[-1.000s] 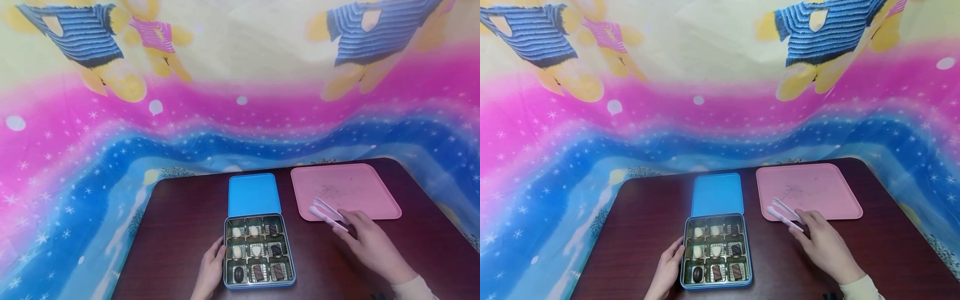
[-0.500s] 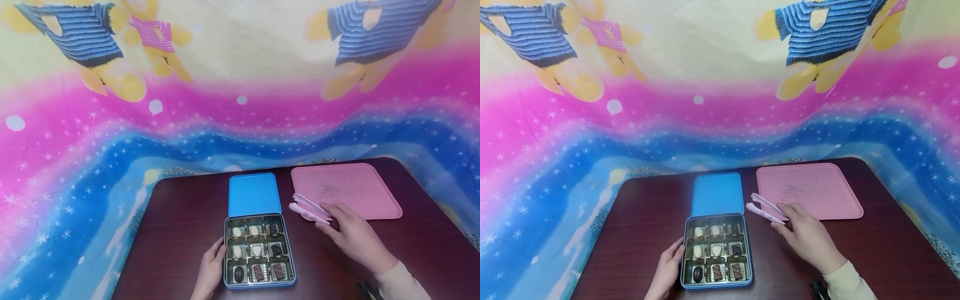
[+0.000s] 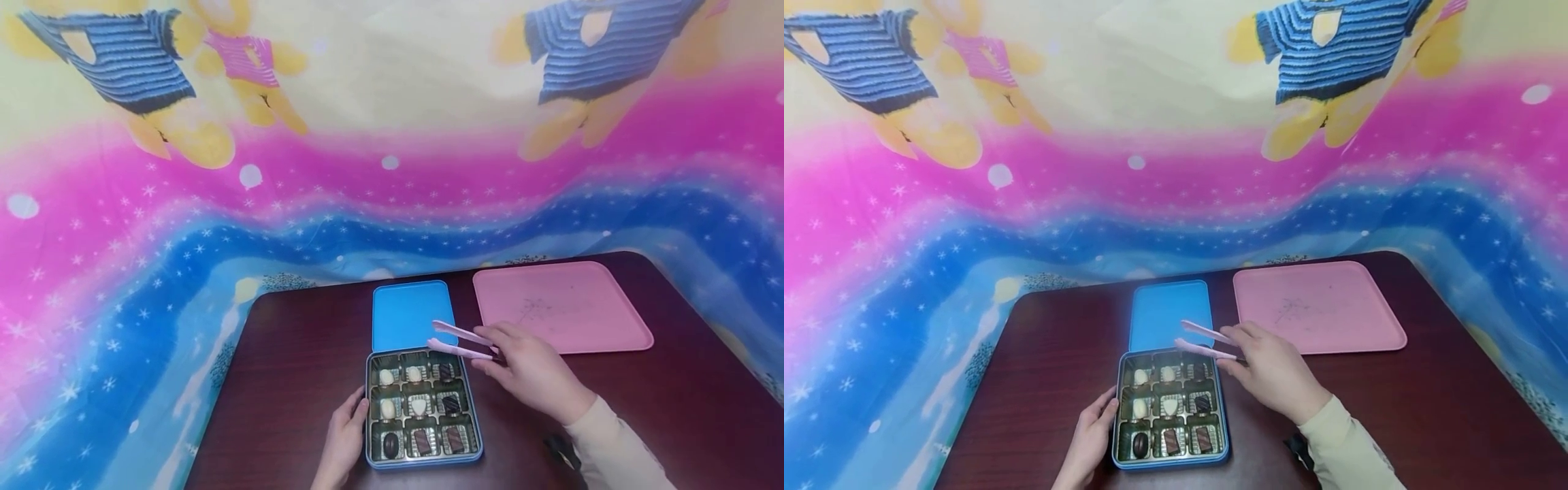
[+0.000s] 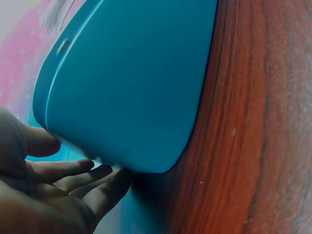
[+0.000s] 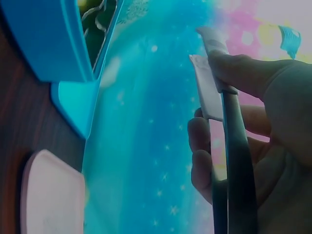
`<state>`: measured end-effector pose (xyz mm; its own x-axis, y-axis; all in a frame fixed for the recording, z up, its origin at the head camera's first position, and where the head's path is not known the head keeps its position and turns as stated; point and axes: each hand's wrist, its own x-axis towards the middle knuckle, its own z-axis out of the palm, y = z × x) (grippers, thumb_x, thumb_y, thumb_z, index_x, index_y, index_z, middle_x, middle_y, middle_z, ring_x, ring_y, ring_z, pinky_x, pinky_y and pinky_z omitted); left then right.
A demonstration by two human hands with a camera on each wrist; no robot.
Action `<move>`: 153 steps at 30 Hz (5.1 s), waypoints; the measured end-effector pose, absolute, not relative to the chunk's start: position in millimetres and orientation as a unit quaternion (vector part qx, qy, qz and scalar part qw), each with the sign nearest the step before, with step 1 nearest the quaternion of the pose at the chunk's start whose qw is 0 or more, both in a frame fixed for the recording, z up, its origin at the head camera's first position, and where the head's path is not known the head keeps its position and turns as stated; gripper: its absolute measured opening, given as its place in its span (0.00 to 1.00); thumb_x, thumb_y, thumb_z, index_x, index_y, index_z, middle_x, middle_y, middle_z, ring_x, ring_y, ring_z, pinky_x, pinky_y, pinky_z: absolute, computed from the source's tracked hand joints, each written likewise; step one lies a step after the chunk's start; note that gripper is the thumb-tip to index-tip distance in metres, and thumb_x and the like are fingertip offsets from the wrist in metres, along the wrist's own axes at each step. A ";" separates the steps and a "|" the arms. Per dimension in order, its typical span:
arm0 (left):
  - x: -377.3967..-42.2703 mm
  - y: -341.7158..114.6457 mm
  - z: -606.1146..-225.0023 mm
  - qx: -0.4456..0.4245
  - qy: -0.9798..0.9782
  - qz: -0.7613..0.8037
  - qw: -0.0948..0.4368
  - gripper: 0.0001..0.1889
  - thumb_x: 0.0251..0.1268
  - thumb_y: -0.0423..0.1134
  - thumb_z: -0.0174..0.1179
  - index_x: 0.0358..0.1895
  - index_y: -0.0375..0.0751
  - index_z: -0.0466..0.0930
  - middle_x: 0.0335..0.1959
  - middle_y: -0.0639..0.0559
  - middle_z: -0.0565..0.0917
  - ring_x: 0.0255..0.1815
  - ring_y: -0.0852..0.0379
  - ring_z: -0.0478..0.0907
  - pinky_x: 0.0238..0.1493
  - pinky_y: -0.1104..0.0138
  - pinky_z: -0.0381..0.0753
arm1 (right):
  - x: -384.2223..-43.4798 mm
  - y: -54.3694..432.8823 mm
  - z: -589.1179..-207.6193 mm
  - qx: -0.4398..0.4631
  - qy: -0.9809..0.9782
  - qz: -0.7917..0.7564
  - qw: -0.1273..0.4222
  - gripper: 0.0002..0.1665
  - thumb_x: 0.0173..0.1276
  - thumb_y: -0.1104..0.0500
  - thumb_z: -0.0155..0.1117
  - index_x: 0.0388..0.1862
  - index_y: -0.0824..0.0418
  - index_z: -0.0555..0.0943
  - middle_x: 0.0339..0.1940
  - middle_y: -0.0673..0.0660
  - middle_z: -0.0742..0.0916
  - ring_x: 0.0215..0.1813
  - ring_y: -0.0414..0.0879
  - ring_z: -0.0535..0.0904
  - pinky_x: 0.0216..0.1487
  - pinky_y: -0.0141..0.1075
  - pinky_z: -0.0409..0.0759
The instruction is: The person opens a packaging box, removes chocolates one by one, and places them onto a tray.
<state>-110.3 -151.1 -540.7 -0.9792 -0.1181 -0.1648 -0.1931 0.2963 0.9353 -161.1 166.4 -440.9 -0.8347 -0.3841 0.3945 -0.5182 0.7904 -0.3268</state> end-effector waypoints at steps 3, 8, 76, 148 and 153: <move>-110.6 -150.7 -540.3 -0.097 0.805 0.584 0.033 0.25 0.81 0.40 0.49 0.71 0.23 0.66 0.66 0.31 0.76 0.69 0.39 0.70 0.69 0.43 0.67 | -166.0 156.3 -441.4 0.260 -0.933 0.198 0.151 0.29 0.62 0.47 0.77 0.58 0.59 0.84 0.46 0.51 0.86 0.37 0.41 0.80 0.37 0.41 0.82; -109.8 -150.0 -541.3 -0.096 0.804 0.585 0.034 0.25 0.81 0.39 0.48 0.71 0.23 0.66 0.66 0.31 0.76 0.69 0.39 0.70 0.69 0.43 0.67 | -172.9 140.7 -444.5 0.295 -0.931 0.155 0.147 0.26 0.62 0.48 0.76 0.55 0.61 0.85 0.42 0.50 0.86 0.35 0.39 0.80 0.34 0.38 0.83; -110.5 -150.8 -545.7 -0.090 0.797 0.596 0.040 0.25 0.81 0.40 0.48 0.71 0.23 0.66 0.63 0.33 0.78 0.66 0.42 0.73 0.68 0.45 0.70 | -176.3 47.1 -433.0 0.257 -0.966 -0.017 -0.039 0.18 0.69 0.46 0.68 0.22 0.54 0.87 0.26 0.53 0.87 0.31 0.49 0.84 0.28 0.48 0.85; -109.1 -150.8 -545.9 -0.092 0.788 0.608 0.034 0.26 0.82 0.39 0.48 0.71 0.22 0.65 0.62 0.32 0.79 0.63 0.43 0.76 0.64 0.46 0.74 | -190.6 54.8 -420.1 0.290 -0.956 -0.034 -0.035 0.32 0.68 0.35 0.65 0.11 0.50 0.69 0.14 0.47 0.76 0.21 0.44 0.74 0.26 0.46 0.83; -109.2 -150.4 -545.2 -0.091 0.789 0.607 0.034 0.26 0.81 0.39 0.48 0.71 0.22 0.65 0.62 0.33 0.79 0.63 0.43 0.76 0.65 0.46 0.74 | -192.1 60.8 -412.3 0.289 -0.957 -0.022 -0.022 0.22 0.65 0.42 0.71 0.17 0.51 0.79 0.20 0.49 0.82 0.25 0.47 0.80 0.27 0.48 0.83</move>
